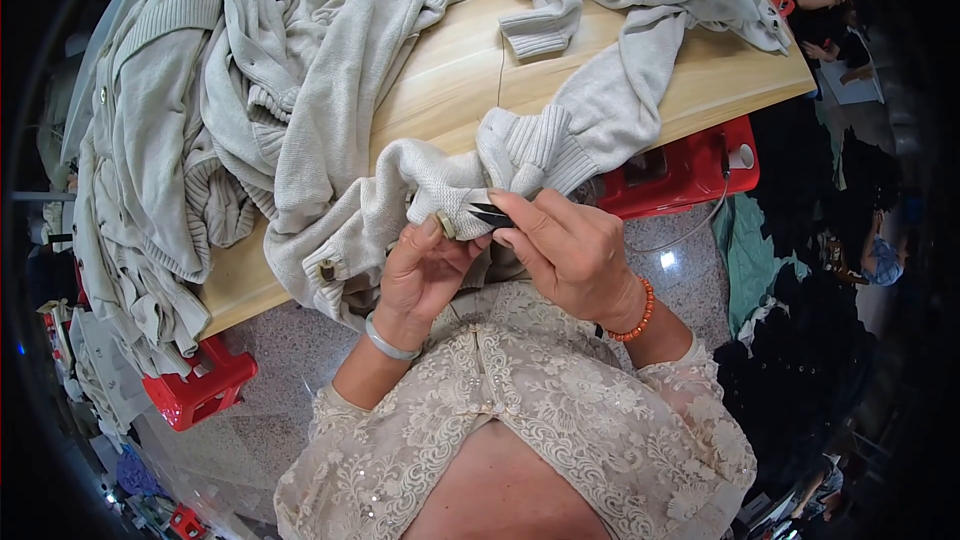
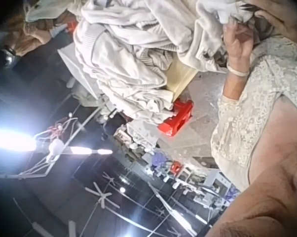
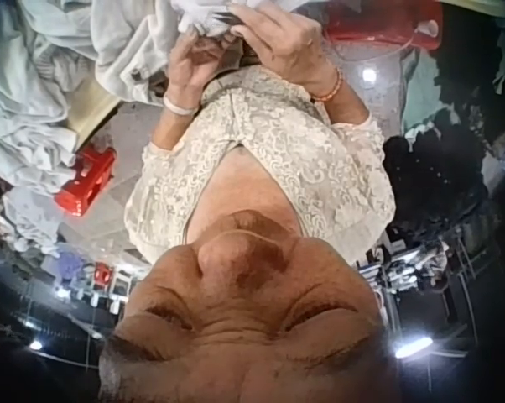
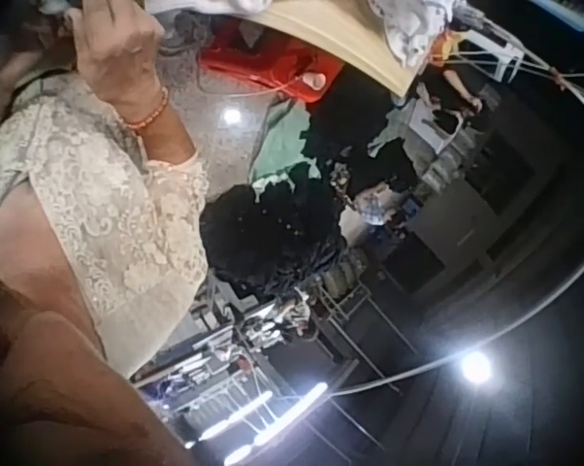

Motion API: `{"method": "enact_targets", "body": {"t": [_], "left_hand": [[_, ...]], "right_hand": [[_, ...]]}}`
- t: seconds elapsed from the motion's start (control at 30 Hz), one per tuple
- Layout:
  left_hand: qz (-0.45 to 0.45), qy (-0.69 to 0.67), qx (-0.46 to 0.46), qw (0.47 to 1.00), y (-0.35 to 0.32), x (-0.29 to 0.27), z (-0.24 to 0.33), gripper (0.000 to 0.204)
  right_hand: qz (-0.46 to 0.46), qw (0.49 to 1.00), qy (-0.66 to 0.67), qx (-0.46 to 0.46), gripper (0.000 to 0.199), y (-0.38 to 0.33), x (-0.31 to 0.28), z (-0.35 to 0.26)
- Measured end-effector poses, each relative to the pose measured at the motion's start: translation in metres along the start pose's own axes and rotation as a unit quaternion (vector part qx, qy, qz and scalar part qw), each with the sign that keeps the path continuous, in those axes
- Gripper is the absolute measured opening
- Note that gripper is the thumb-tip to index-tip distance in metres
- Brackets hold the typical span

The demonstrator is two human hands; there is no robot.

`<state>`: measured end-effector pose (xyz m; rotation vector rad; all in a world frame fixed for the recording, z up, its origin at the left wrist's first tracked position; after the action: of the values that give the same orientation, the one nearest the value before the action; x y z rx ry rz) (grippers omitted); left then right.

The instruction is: Trimming loose threads from knitted sweaters using a small pair of snips.

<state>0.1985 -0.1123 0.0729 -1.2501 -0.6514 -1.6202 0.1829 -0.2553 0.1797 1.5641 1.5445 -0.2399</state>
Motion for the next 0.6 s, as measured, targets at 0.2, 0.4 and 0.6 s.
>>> {"method": "enact_targets", "body": {"t": [0.2, 0.4, 0.6], "left_hand": [[-0.080, -0.061, -0.022, 0.995, 0.000, 0.001, -0.002, 0.038], [-0.012, 0.034, 0.005, 0.999, -0.001, -0.004, -0.002, 0.034], [-0.033, 0.075, 0.035, 0.996, 0.002, -0.011, 0.002, 0.032]], "right_hand": [[-0.013, 0.997, 0.070, 0.041, 0.039, 0.001, 0.002, 0.004], [-0.056, 0.954, 0.238, 0.171, 0.045, 0.010, 0.017, 0.023], [-0.083, 0.966, 0.221, 0.102, 0.008, 0.012, 0.026, 0.027]]}}
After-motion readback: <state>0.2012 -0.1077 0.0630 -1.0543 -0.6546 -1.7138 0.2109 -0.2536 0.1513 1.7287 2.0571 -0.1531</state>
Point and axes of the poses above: each hand's wrist, its own y-axis towards the middle knuckle, its own x-axis out of the palm, z = x × y, the point moved 6 cm from there along y, towards the middle knuckle, and after that the axes turned 8 degrees about x, right-handed, at the moved point
